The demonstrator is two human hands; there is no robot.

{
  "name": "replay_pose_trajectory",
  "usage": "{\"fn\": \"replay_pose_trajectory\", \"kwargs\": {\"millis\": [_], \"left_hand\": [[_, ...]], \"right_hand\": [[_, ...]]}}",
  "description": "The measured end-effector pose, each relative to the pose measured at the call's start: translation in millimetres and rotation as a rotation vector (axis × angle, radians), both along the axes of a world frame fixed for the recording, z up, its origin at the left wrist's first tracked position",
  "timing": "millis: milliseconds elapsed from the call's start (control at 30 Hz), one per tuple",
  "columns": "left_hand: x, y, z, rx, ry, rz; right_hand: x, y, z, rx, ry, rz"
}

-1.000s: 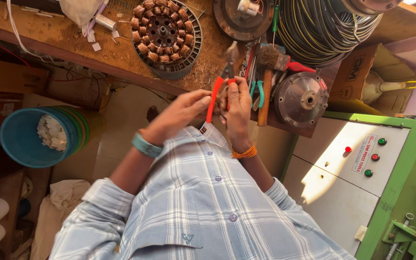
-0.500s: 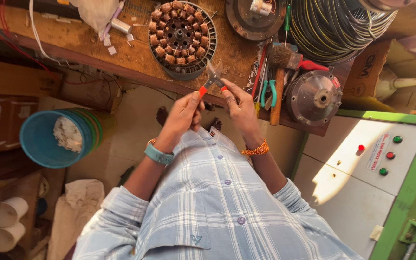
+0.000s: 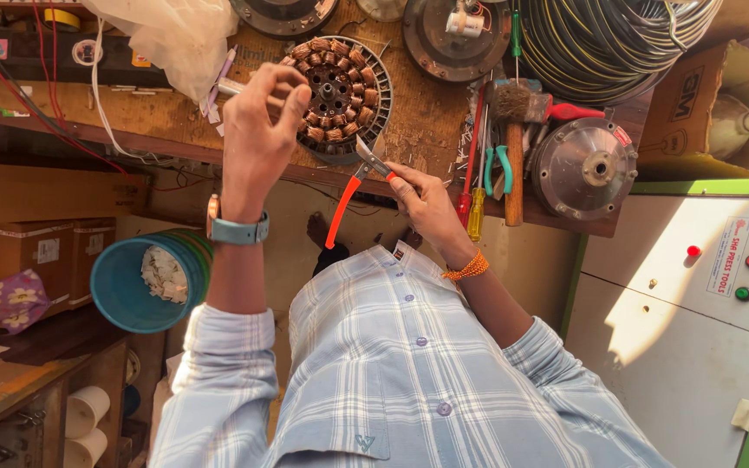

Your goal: The person uses pliers to trim and adjust copper windings on a motor stator core. They rotate the stator to access different sections and switch between two different pliers during the process.

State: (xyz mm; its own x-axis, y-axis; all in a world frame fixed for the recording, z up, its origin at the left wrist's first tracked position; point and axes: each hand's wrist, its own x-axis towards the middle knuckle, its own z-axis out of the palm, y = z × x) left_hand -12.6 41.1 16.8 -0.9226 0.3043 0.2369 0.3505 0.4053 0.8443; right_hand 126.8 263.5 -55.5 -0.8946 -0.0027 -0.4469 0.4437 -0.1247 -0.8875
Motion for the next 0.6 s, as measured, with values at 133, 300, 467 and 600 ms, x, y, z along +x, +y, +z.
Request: {"fn": "replay_pose_trajectory", "kwargs": {"millis": [133,300,467,600], "left_hand": [[-25,6,-19,0.003,0.010,-0.004],[-49,20,-46,-0.077,0.131,0.023],[-53,24,-58,-0.212,0.413,0.136],[-56,25,-63,-0.174,0.394,0.141]], "right_hand": [[-1,-2,8,0.012,-0.013,0.026],[2,-3,14,-0.103,-0.085,-0.001],[5,-2,10,-0.126,-0.071,-0.002],[3,-5,13,-0.097,-0.061,0.009]]}}
